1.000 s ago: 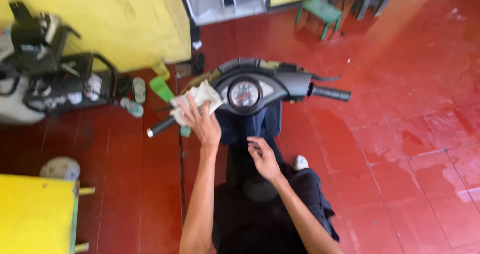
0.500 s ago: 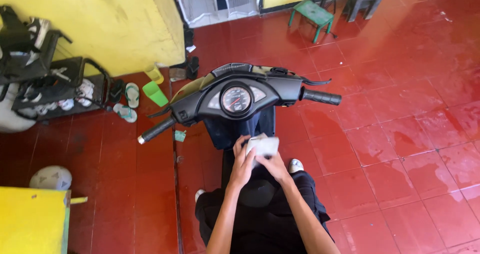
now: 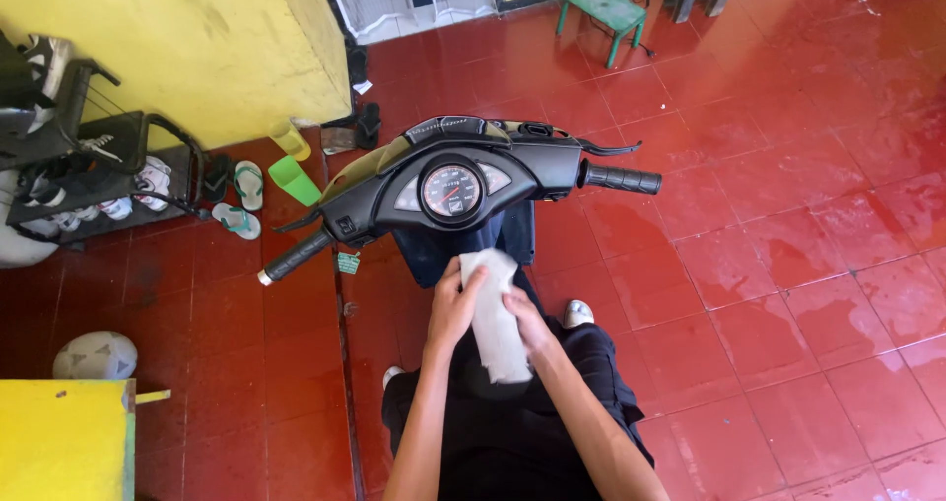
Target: The person wipes the dashboard and handlebars of a motorcycle using a white cloth. They repeatedly fold and unfold the cloth while cleaning the instrument cluster and surrounding areas.
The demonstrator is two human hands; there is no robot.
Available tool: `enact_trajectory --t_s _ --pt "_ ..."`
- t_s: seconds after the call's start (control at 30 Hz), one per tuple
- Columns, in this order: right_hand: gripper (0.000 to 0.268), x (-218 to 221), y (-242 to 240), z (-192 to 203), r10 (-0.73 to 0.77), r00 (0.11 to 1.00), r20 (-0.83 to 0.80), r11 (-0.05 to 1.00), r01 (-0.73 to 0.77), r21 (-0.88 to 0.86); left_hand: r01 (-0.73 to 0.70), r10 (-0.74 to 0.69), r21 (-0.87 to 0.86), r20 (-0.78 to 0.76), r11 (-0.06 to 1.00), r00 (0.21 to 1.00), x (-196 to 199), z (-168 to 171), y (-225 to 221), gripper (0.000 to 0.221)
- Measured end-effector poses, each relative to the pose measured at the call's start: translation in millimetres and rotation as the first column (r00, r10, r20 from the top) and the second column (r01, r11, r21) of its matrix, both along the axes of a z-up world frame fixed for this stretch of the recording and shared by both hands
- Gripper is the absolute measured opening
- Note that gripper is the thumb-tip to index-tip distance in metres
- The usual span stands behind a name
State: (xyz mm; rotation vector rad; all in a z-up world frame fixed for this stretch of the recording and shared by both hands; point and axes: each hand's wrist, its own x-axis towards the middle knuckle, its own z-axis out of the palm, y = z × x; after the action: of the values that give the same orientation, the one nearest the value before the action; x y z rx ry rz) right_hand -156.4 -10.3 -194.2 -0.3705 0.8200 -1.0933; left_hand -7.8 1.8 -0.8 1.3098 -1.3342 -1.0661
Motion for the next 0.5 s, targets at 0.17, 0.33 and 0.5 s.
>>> enact_trajectory --t_s 0.17,0.33,0.5 --pt "0.073 -17.3 -9.0 104.0 -0.041 0.997 -0.073 0.999 0.043 0.031 -0.156 0.166 -0.107 0.091 0.982 0.982 -8.4 6.7 -2.5 0.029" --pt "0.043 -46.2 -35.9 215.1 -0.072 0.790 -0.609 0.912 -0.195 -0.360 -0.316 0.570 -0.654 0.215 0.687 0.793 7.3 29.3 -26.8 0.021" --pt "0.074 -31.7 -59.5 342.1 -0.803 0.304 -0.513 0.485 -0.169 -0.858 -0.188 0.669 -0.713 0.485 0.675 0.563 29.0 35.0 -56.1 0.044"
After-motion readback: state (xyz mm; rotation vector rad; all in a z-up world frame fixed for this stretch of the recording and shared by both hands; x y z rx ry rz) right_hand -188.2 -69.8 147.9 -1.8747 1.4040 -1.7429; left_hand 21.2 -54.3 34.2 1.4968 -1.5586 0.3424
